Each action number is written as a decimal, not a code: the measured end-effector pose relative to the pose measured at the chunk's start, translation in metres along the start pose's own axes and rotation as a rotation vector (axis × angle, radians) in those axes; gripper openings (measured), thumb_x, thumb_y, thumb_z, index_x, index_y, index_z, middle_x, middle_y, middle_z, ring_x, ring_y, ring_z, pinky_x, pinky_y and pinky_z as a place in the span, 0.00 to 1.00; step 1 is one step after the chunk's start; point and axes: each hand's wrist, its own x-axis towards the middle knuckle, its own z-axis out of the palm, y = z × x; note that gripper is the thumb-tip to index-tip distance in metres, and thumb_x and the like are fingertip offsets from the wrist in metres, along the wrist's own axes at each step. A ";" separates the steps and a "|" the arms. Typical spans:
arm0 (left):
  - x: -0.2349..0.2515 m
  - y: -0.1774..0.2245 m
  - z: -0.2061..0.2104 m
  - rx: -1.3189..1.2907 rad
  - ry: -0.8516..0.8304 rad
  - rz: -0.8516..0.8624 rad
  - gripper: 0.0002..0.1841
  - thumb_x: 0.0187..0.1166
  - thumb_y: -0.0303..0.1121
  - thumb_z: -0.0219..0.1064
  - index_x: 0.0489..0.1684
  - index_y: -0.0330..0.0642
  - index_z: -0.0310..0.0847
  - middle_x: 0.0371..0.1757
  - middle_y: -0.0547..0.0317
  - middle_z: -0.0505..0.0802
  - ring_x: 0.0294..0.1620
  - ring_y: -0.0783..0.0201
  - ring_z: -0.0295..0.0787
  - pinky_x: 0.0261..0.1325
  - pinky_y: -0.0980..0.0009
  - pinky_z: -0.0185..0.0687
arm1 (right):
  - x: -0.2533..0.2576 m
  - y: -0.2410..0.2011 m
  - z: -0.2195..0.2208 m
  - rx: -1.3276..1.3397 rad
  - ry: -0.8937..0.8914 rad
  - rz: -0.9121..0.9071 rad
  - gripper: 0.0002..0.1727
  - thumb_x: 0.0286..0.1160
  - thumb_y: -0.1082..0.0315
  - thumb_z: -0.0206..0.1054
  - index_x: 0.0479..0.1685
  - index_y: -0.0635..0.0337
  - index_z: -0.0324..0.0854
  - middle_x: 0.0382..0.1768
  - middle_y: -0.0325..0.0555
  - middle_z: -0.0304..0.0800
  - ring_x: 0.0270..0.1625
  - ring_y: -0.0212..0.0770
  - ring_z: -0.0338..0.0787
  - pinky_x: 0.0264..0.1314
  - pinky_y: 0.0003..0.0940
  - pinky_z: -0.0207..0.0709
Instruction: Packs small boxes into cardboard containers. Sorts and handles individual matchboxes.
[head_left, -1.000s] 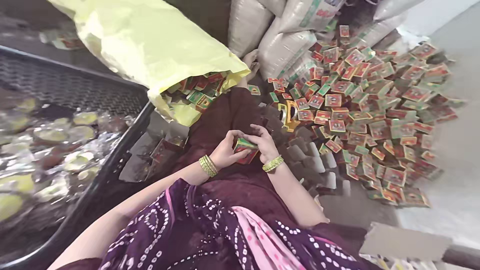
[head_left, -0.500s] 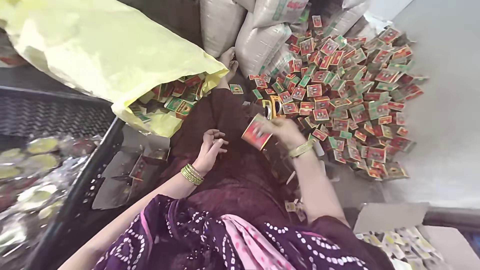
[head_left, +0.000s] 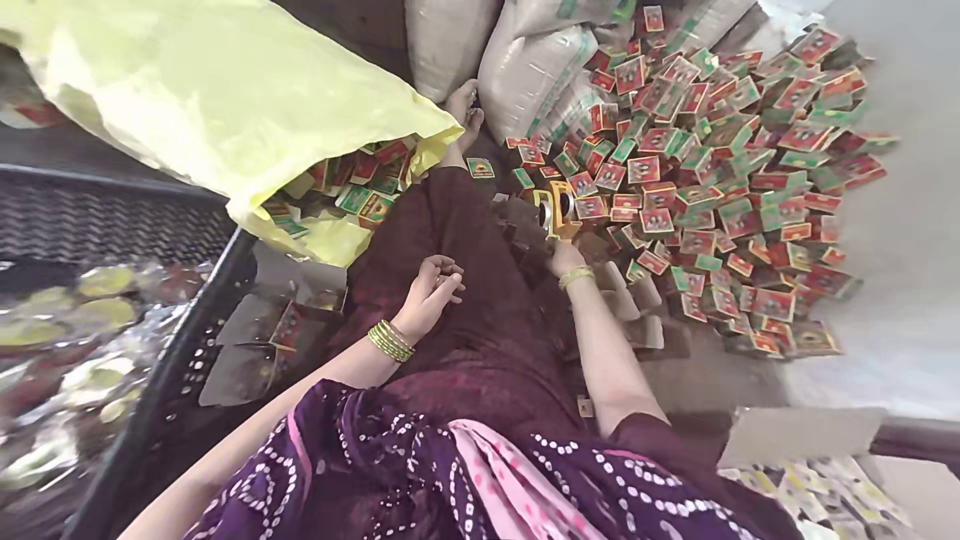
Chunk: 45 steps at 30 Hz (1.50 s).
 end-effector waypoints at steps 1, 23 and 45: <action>0.000 0.000 0.000 0.007 -0.004 0.008 0.25 0.86 0.39 0.56 0.75 0.32 0.62 0.61 0.50 0.87 0.50 0.59 0.94 0.48 0.62 0.95 | -0.001 -0.003 0.008 -0.035 0.008 0.022 0.24 0.73 0.59 0.70 0.69 0.56 0.84 0.65 0.62 0.88 0.69 0.63 0.87 0.71 0.67 0.76; -0.022 -0.004 0.012 0.171 -0.288 0.231 0.41 0.60 0.39 0.87 0.75 0.34 0.71 0.62 0.57 0.93 0.63 0.65 0.91 0.69 0.61 0.89 | -0.170 -0.031 -0.010 0.562 0.494 -0.787 0.14 0.85 0.62 0.67 0.57 0.60 0.89 0.49 0.45 0.94 0.47 0.34 0.94 0.51 0.33 0.92; -0.041 0.132 0.060 0.314 -0.055 -0.153 0.42 0.46 0.02 0.77 0.71 0.18 0.64 0.57 0.41 0.85 0.54 0.72 0.83 0.63 0.75 0.78 | -0.141 0.250 0.074 0.138 -0.149 0.488 0.27 0.77 0.65 0.66 0.78 0.56 0.78 0.74 0.61 0.83 0.78 0.60 0.80 0.80 0.63 0.69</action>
